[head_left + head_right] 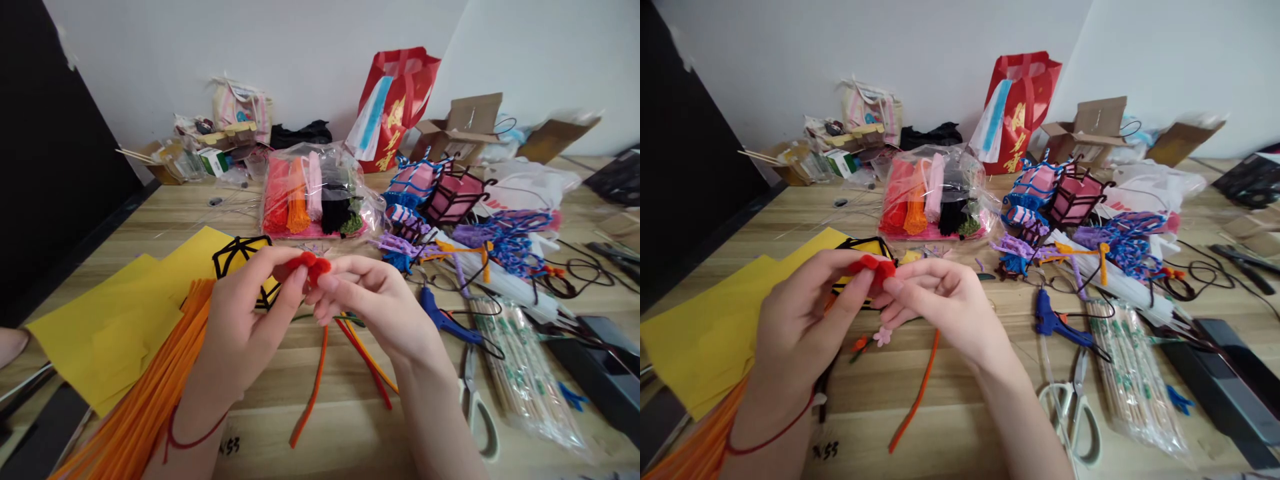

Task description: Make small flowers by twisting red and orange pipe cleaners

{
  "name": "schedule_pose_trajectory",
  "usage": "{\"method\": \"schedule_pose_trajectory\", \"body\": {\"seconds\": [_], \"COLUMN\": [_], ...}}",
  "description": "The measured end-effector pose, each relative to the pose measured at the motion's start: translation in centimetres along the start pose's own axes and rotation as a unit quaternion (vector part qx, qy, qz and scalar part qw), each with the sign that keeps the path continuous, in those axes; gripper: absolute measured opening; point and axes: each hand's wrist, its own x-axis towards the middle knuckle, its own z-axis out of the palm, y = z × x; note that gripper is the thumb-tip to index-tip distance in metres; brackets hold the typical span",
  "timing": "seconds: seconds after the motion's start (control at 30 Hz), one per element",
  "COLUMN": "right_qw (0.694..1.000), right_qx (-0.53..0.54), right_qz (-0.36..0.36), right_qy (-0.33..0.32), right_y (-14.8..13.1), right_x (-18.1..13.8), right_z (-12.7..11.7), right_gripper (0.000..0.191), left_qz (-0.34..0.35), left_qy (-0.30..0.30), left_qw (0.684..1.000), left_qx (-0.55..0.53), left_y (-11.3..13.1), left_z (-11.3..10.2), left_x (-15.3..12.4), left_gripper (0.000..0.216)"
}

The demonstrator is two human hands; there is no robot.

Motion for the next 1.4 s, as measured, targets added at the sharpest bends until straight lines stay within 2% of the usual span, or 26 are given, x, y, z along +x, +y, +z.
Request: {"method": "schedule_pose_trajectory", "body": {"seconds": [0.1,0.23,0.4,0.5,0.57,0.67,0.83,0.93,1.0,1.03,1.07,1.17,1.2,1.27,1.33,1.4], "right_qw": [1.000,0.999,0.996,0.980,0.965,0.926,0.810,0.752,0.737,0.744,0.764,0.877,0.911,0.960,0.982,0.979], "right_qx": [0.013,0.017,-0.027,-0.080,-0.137,-0.253,-0.449,-0.514,-0.523,-0.510,-0.485,-0.350,-0.304,-0.215,-0.159,-0.171], "right_qz": [0.021,0.032,-0.067,-0.135,-0.173,-0.241,-0.348,-0.385,-0.401,-0.403,-0.396,-0.294,-0.241,-0.152,-0.087,-0.093], "right_qy": [-0.015,-0.019,0.060,0.120,0.138,0.139,0.146,0.149,0.152,0.154,0.157,0.150,0.141,0.097,0.045,0.056], "right_y": [-0.1,0.1,1.1,1.9,2.3,2.7,3.0,3.1,3.0,2.9,2.7,1.8,1.4,0.7,0.3,0.3], "right_x": [0.1,0.3,0.0,-0.3,-0.4,-0.7,-1.4,-1.4,-1.3,-1.2,-1.0,-0.8,-0.8,-0.8,-0.8,-0.9], "right_z": [0.0,0.0,1.0,1.9,2.2,2.3,2.0,1.8,1.7,1.7,1.7,1.7,1.7,1.7,1.6,1.7], "right_gripper": [0.015,0.018,0.015,0.010,0.006,0.006,0.012,0.013,0.014,0.013,0.013,0.009,0.013,0.029,0.032,0.026], "left_qz": [-0.006,-0.003,0.007,0.019,0.035,0.053,0.089,0.091,0.069,0.049,0.025,-0.049,-0.066,-0.080,-0.065,-0.033], "left_qy": [0.047,0.065,0.064,0.068,0.064,0.059,0.057,0.055,0.061,0.067,0.073,0.081,0.080,0.079,0.080,0.080], "left_qw": [0.999,0.998,0.998,0.997,0.995,0.991,0.974,0.968,0.976,0.982,0.988,0.995,0.995,0.993,0.995,0.996], "left_qx": [-0.026,-0.026,0.003,0.042,0.068,0.111,0.198,0.228,0.198,0.168,0.131,0.020,-0.006,-0.030,-0.017,0.014], "left_y": [0.0,-0.3,-0.3,0.1,0.4,0.6,0.8,0.7,0.6,0.6,0.5,0.5,0.6,0.6,0.5,0.4], "left_z": [0.4,0.6,0.5,0.3,0.1,0.1,0.3,0.7,0.9,1.0,1.1,1.0,0.9,0.8,0.8,0.8], "left_x": [-0.2,-0.2,-0.2,-0.2,-0.2,-0.3,-0.6,-0.8,-0.7,-0.6,-0.5,-0.2,-0.2,-0.2,-0.2,-0.3], "left_gripper": [0.009,0.009,0.012,0.012,0.013,0.013,0.011,0.009,0.009,0.010,0.011,0.011,0.011,0.011,0.011,0.009]}}
